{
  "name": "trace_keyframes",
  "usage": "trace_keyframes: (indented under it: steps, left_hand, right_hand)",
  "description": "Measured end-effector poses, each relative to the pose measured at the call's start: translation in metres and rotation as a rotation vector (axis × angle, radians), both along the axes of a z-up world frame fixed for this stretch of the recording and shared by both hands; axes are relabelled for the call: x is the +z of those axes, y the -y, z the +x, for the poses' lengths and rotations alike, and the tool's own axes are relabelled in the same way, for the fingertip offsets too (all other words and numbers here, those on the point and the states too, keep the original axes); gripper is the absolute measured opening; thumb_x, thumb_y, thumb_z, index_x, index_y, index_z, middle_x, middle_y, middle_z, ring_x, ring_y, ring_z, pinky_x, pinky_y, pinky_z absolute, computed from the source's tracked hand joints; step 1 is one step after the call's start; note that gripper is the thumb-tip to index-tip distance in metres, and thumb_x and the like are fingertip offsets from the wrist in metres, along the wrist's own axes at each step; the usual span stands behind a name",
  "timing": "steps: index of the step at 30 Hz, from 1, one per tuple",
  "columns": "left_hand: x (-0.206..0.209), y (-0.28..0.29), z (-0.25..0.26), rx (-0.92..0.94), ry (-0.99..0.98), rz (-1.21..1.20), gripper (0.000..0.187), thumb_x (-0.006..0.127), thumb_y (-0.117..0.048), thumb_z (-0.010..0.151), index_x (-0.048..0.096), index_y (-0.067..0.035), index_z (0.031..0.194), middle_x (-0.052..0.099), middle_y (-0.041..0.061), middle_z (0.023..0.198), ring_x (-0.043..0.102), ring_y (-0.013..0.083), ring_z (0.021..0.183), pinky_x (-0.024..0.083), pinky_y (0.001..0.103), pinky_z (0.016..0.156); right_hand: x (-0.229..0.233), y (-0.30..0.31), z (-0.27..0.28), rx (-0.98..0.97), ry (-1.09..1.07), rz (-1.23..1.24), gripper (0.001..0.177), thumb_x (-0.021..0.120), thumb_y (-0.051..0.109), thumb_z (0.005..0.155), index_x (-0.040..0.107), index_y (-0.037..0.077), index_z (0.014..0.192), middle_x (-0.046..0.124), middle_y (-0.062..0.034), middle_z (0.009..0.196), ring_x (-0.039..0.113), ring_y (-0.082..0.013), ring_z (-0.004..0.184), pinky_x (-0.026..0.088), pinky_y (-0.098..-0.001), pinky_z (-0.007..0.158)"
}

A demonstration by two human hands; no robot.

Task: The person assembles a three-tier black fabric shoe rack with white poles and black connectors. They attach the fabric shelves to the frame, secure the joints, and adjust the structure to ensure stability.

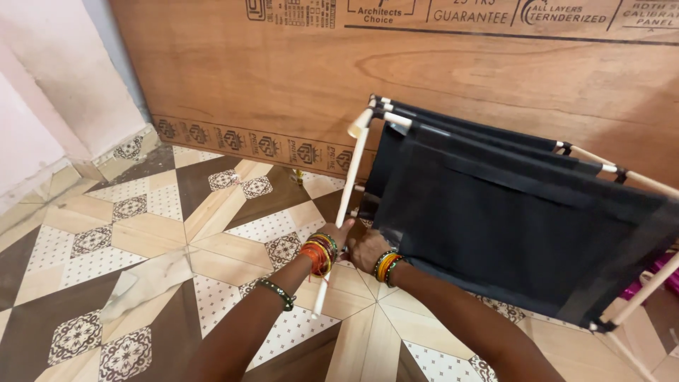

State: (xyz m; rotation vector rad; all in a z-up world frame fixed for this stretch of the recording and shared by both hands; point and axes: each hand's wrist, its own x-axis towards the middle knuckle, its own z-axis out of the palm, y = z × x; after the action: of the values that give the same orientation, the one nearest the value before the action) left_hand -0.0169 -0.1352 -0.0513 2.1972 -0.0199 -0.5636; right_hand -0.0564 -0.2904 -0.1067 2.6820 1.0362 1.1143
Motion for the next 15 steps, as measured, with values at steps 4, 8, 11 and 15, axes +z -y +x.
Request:
trace_keyframes:
  steps: [4,8,11,15]
  left_hand:
    - [-0.009,-0.007,-0.014,0.095,-0.044,-0.054,0.058,0.053,-0.05,0.101,0.066,0.007,0.108,0.068,0.016,0.07,0.068,0.0245,0.054,0.056,0.034,0.046]
    - [-0.023,-0.012,-0.02,0.108,-0.033,-0.023,0.051,0.049,-0.041,0.104,0.067,0.007,0.107,0.068,0.015,0.069,0.068,0.0252,0.053,0.055,0.035,0.044]
    - [-0.029,-0.013,-0.022,0.164,-0.057,-0.042,0.041,0.052,-0.034,0.102,0.064,0.004,0.111,0.068,0.016,0.072,0.069,0.0276,0.055,0.057,0.037,0.048]
    - [-0.029,-0.012,-0.023,0.136,-0.017,0.017,0.046,0.051,-0.034,0.104,0.069,0.007,0.11,0.071,0.017,0.074,0.07,0.027,0.056,0.059,0.037,0.05]
  right_hand:
    - [0.007,-0.009,-0.01,-0.205,-0.52,-0.256,0.071,0.048,0.064,0.099,0.07,-0.004,0.101,0.07,-0.0181,0.072,0.07,-0.0312,0.066,0.055,-0.0441,0.071]
    - [0.013,-0.018,-0.019,-0.241,-0.697,-0.277,0.07,0.046,0.064,0.099,0.071,-0.001,0.105,0.073,-0.022,0.082,0.073,-0.0335,0.076,0.057,-0.046,0.071]
    - [0.017,-0.022,-0.021,-0.274,-0.759,-0.291,0.068,0.047,0.064,0.099,0.072,0.002,0.105,0.074,-0.0215,0.086,0.073,-0.034,0.079,0.057,-0.0458,0.074]
    - [0.017,-0.024,-0.023,-0.272,-0.728,-0.316,0.063,0.047,0.062,0.098,0.074,0.006,0.102,0.075,-0.0189,0.087,0.073,-0.0331,0.08,0.056,-0.0443,0.077]
